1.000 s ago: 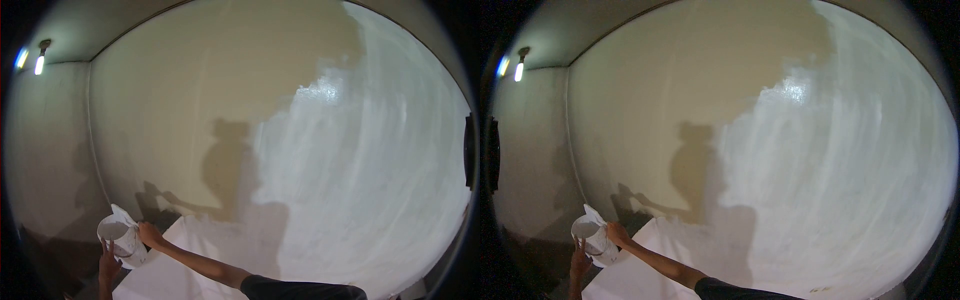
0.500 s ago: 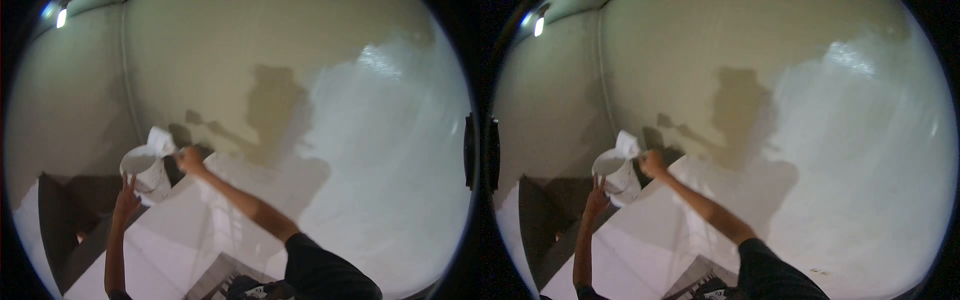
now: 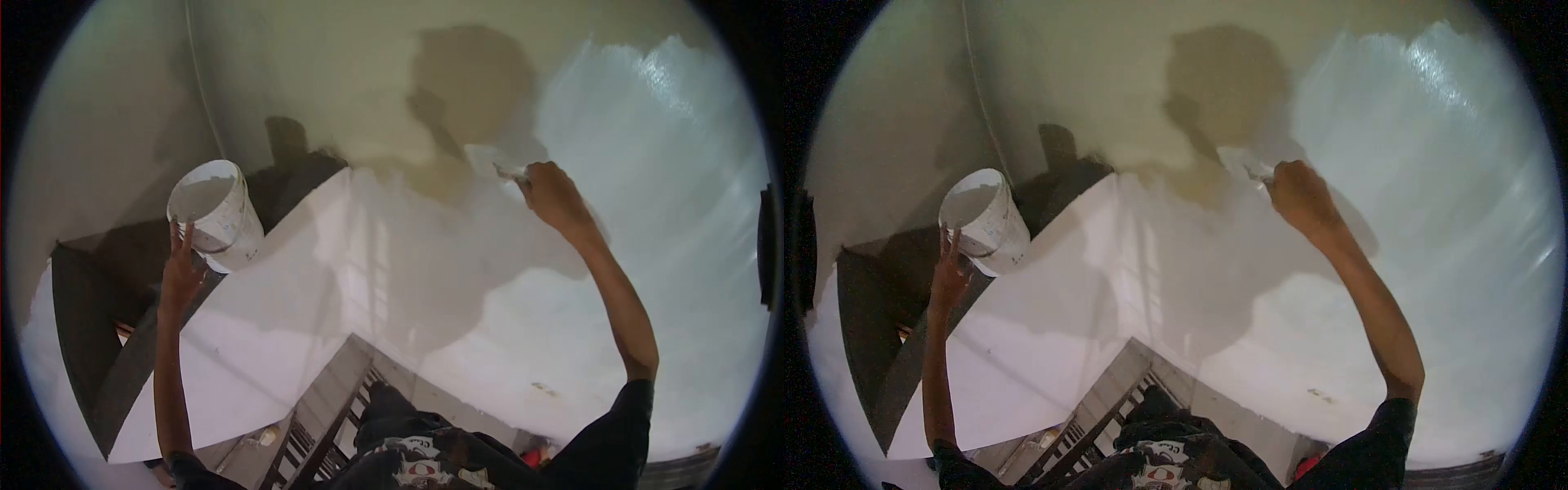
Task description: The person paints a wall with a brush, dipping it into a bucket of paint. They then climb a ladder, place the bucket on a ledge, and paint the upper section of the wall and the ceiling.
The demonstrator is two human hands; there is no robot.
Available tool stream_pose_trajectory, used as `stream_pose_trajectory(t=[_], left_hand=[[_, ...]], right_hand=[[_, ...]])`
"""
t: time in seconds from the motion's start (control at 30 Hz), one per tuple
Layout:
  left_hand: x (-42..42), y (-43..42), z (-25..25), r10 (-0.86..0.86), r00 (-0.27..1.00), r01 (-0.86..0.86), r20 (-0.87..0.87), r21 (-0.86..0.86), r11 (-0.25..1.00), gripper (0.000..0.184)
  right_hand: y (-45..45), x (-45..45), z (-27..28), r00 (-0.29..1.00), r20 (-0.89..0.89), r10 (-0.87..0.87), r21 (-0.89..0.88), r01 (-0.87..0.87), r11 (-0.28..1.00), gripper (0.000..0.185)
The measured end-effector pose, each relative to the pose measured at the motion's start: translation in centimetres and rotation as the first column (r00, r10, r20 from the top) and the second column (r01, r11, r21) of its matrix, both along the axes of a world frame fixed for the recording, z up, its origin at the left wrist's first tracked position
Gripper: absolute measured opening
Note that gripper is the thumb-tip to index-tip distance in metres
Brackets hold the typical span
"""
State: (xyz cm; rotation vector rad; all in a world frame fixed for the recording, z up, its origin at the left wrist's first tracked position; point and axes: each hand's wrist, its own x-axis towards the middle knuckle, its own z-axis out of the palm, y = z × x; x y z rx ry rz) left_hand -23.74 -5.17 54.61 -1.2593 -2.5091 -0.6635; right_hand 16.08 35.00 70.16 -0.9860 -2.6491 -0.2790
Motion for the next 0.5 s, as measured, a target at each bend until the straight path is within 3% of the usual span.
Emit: stream_pose_trajectory(t=[0.03,0.1,0.17,0.2,0.23,0.27,0.3,0.33,0.37,0.47,0.5], left_hand=[[-0.4,0.2,-0.4,-0.02,0.998,0.021,-0.053,0.026,0.999,0.087],[-0.2,0.5,-0.5,-0.019,1.0,0.018,0.017,0.057,0.998,0.084],[0.5,0.8,0.1,-0.007,0.999,0.003,0.052,0.071,0.997,0.084],[0.5,0.9,0.1,-0.009,1.0,0.007,0.028,0.06,0.998,0.084],[0.4,0.8,0.0,-0.011,1.0,0.011,0.004,0.05,0.999,0.084],[0.3,0.7,-0.2,-0.011,1.0,0.012,-0.019,0.043,0.999,0.084],[0.0,0.6,-0.4,-0.017,1.0,0.017,-0.006,0.041,0.999,0.085],[-0.4,0.5,-0.7,-0.016,1.0,0.015,0.005,0.047,0.999,0.085],[-0.6,0.4,-0.9,-0.013,1.0,0.013,0.012,0.053,0.999,0.086],[-0.5,0.8,-0.9,-0.029,0.998,0.034,-0.063,0.074,0.997,0.087],[-0.6,0.9,-0.9,-0.013,0.999,0.016,-0.047,0.043,0.999,0.087]], right_hand=[[0.1,0.1,-1.6,1.0,0.011,-0.006,0.011,0.006,1.0,0.026],[0.6,-0.5,-6.8,0.999,0.031,-0.017,0.029,0.016,0.999,0.028],[0.2,-1.7,-10.4,0.996,0.081,-0.039,-0.156,0.051,0.986,0.03],[1.4,-2.0,-13.2,0.995,0.064,-0.08,-0.34,0.097,0.936,0.03],[2.5,-2.4,-16.4,0.991,0.055,-0.125,-0.511,0.135,0.849,0.031],[2.3,-1.9,-19.3,0.961,-0.043,-0.274,-0.798,0.132,0.588,0.03],[1.7,-1.2,-22.0,0.898,-0.079,-0.434,-0.964,0.042,0.263,0.031],[0.1,-0.9,-24.6,0.752,-0.203,-0.628,-0.97,-0.24,0.025,0.029],[-1.4,-1.1,-26.8,0.55,-0.219,-0.806,-0.829,-0.541,-0.144,0.028],[-3.3,-3.0,-31.5,0.228,-0.291,-0.929,-0.474,-0.878,-0.068,0.027],[-3.2,-4.0,-31.8,0.182,-0.314,-0.932,-0.486,-0.874,-0.006,0.025]])
